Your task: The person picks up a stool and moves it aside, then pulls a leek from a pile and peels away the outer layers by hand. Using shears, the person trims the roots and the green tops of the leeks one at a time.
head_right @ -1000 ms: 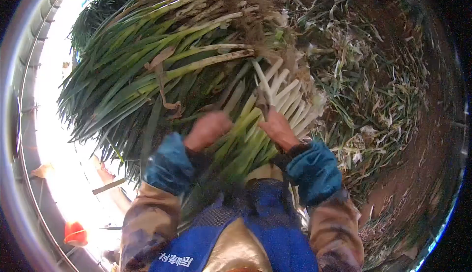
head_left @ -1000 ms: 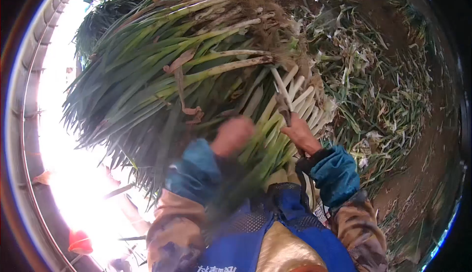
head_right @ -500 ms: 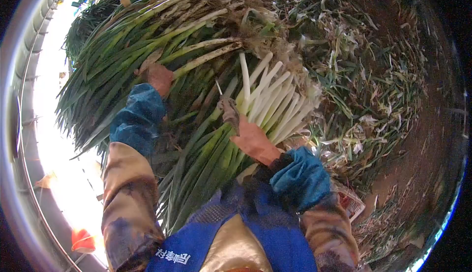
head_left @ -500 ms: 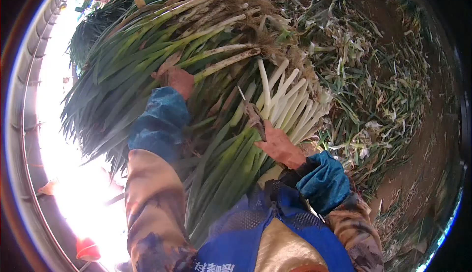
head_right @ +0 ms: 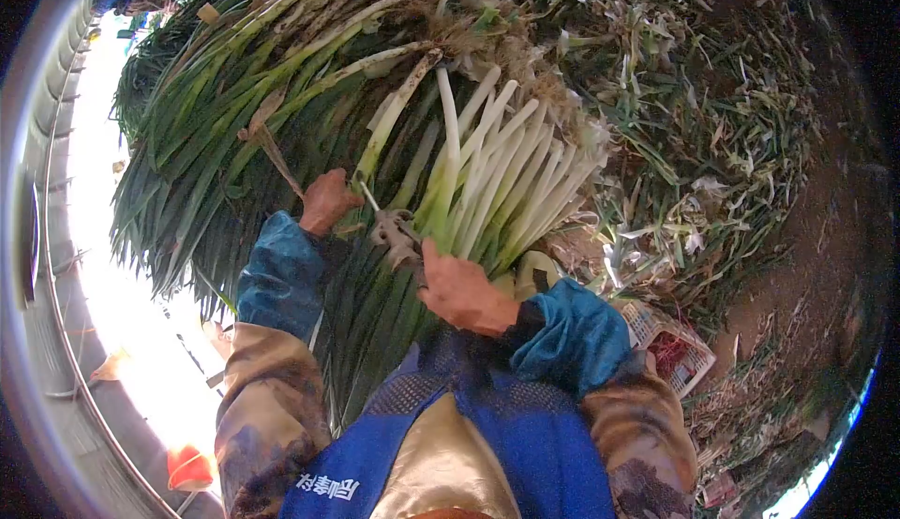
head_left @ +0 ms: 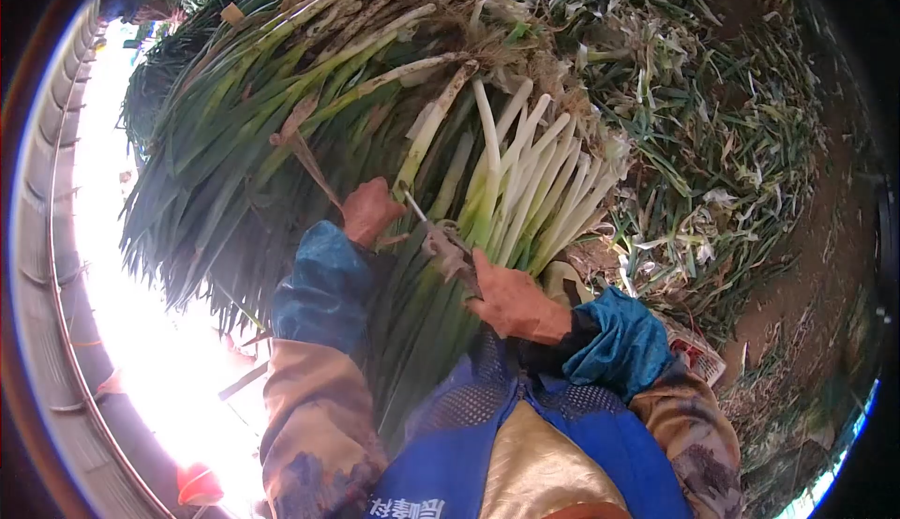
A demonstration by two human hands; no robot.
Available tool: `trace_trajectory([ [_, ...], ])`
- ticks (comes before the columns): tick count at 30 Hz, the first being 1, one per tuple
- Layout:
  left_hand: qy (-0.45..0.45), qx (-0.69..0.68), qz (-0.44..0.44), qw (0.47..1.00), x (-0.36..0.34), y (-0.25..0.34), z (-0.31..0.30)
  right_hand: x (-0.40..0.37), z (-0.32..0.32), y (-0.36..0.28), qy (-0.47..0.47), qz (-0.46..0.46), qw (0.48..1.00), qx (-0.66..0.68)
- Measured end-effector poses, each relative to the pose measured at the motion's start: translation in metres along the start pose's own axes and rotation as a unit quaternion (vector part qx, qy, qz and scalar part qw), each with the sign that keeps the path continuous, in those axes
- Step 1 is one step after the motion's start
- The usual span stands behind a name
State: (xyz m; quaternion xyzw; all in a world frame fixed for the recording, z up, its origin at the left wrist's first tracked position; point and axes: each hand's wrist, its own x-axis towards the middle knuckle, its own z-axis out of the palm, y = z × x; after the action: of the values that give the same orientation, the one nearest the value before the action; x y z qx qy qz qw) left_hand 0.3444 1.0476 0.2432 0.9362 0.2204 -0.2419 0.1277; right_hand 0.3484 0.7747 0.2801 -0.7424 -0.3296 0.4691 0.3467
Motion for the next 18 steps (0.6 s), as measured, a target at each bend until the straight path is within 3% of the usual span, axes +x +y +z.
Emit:
trace_trajectory([
  [7, -0.051, 0.016, -0.013, 0.998, 0.002, 0.012, -0.009, -0.008, 0.007, 0.007, 0.053, 0.014, 0.998, -0.024],
  [12, -0.089, -0.054, 0.005, 0.995, 0.001, 0.012, -0.009, 0.035, -0.020, 0.041, 0.115, 0.054, 0.992, -0.024],
  [13, -0.014, -0.062, 0.056, 0.996, -0.003, 0.014, -0.006, 0.042, -0.026, 0.046, 0.163, 0.052, 0.984, -0.045],
  [16, -0.095, -0.075, 0.011, 0.993, 0.001, 0.021, -0.004, 0.049, -0.034, 0.051, 0.202, 0.026, 0.978, -0.053],
  [18, -0.101, -0.095, -0.007, 0.990, 0.002, 0.022, 0.001, 0.045, -0.035, 0.045, 0.164, 0.051, 0.984, -0.052],
])
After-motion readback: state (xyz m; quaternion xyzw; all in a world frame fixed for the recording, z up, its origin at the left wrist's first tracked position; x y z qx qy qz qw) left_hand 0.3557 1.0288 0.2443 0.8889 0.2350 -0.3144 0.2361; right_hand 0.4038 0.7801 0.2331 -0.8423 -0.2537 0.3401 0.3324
